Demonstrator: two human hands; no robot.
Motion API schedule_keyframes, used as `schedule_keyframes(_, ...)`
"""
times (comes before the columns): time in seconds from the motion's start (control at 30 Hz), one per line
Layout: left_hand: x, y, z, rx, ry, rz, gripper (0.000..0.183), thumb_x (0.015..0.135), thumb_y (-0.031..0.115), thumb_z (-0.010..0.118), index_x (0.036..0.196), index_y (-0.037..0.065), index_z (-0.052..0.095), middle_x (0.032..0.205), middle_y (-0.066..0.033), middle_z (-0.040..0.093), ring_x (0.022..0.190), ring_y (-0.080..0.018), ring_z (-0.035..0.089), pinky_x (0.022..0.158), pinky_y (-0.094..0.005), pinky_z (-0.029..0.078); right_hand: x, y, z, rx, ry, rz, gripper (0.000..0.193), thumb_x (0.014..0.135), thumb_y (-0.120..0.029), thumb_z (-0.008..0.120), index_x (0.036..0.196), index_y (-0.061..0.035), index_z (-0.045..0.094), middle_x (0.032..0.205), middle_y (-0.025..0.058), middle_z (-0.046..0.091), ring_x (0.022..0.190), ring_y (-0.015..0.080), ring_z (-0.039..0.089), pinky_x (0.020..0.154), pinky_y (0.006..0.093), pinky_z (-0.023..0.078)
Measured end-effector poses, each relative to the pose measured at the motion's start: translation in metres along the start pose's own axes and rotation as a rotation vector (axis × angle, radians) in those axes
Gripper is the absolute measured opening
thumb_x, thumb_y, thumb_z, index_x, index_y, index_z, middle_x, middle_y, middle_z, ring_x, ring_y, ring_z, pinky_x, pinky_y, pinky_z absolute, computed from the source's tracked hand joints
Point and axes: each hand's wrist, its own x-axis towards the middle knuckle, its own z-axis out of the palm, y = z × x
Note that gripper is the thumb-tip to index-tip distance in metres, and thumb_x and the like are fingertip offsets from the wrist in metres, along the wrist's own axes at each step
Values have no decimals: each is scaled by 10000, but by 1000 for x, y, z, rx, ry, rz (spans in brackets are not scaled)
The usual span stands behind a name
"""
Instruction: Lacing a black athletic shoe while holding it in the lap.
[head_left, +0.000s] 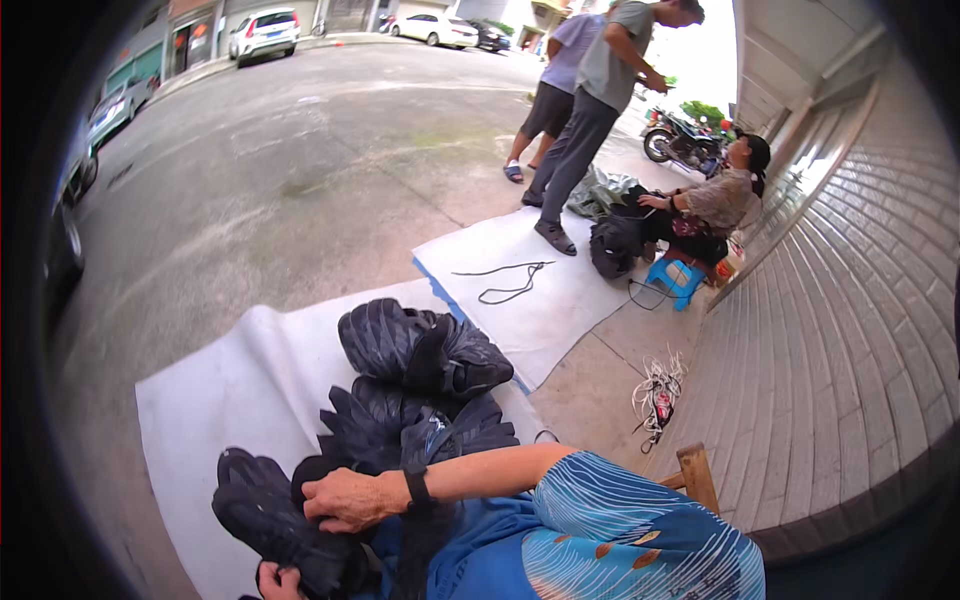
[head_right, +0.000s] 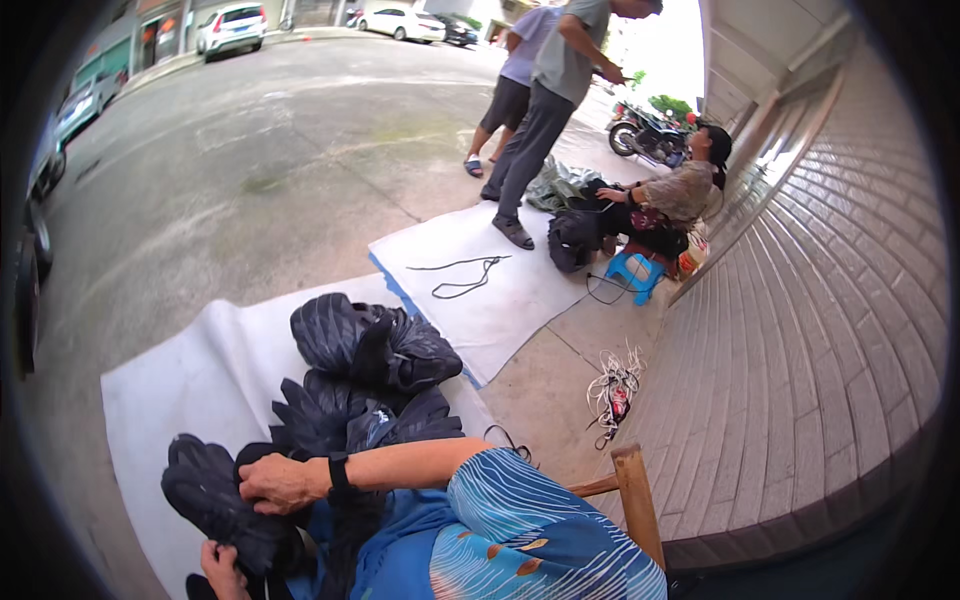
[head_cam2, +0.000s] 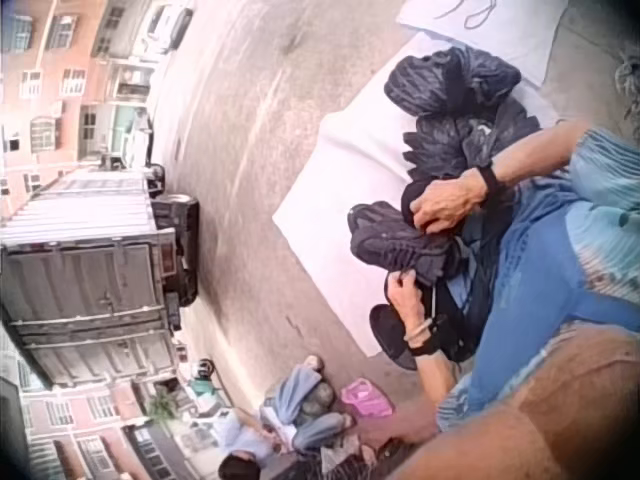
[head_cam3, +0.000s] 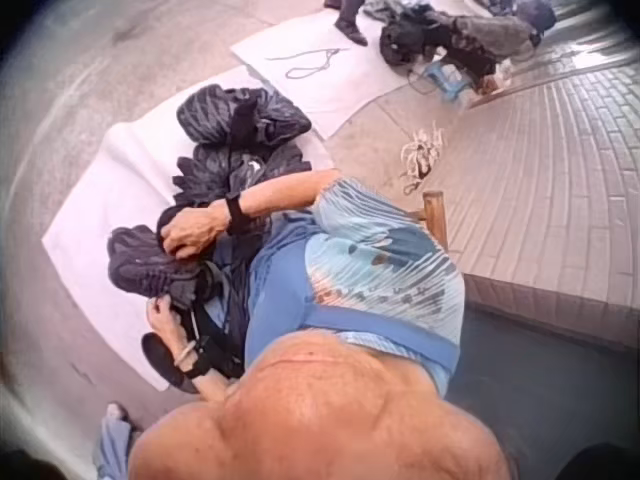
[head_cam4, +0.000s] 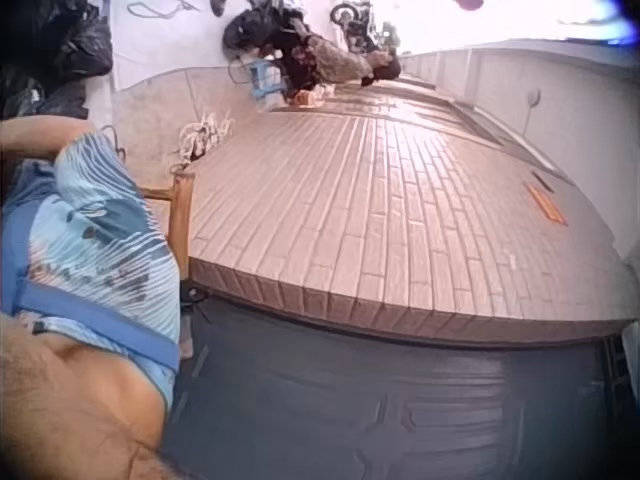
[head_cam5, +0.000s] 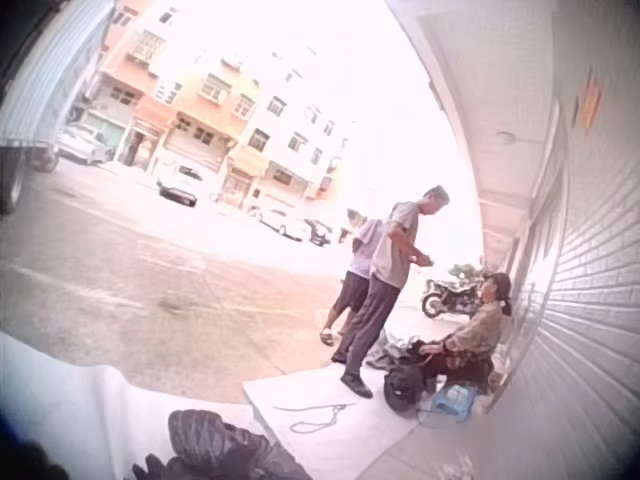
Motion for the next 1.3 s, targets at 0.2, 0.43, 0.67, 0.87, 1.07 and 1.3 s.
schedule_keyframes(0.2, 0, 3, 2, -76, 103, -27, 72, 820, 108, 648, 854, 107, 585, 576, 53, 404, 409, -56, 325, 372, -226, 237, -10, 12, -14, 34, -19, -34, 250, 829, -210, 670, 1011, -46, 621, 940, 160, 544, 859, 372, 596, 713, 460, 481)
schedule_keyframes(0.43, -4, 13, -2, -62, 38, 41, 79, 834, 135, 643, 840, 111, 567, 586, 45, 422, 401, -60, 331, 365, -234, 248, -9, 5, -8, -133, -94, -123, 277, 816, -191, 679, 1027, -38, 586, 952, 163, 507, 814, 360, 583, 667, 455, 464)
schedule_keyframes(0.67, -5, 10, -12, -285, -101, -52, 226, 939, 327, 629, 830, 159, 524, 621, 77, 406, 454, -40, 337, 390, -217, 240, -13, 35, -22, -149, -10, -129, 368, 828, -259, 697, 1076, -43, 531, 946, 159, 550, 858, 373, 596, 701, 464, 486)
schedule_keyframes(0.87, -8, 5, -14, 0, -64, -10, 230, 956, 355, 602, 878, 156, 520, 614, 68, 388, 470, -47, 318, 408, -212, 230, -21, 45, -5, -83, -5, -134, 541, 820, -297, 724, 1187, -69, 397, 1028, 171, 507, 900, 377, 581, 694, 467, 483)
schedule_keyframes(1.07, 12, -15, -34, 221, -202, 72, 230, 973, 323, 578, 854, 143, 500, 608, 57, 392, 468, -44, 338, 396, -224, 247, -21, 56, 6, -38, 51, -141, 527, 809, -323, 736, 1172, -90, 434, 1012, 153, 493, 831, 370, 583, 648, 457, 475)
schedule_keyframes(1.3, 26, -8, -48, 400, -311, 74, 243, 974, 330, 540, 958, 89, 568, 648, -44, 536, 528, -156, 495, 475, -311, 382, -21, 59, 8, -25, 110, -117, 492, 767, -316, 749, 1116, -97, 481, 997, 138, 517, 833, 360, 589, 653, 454, 483)
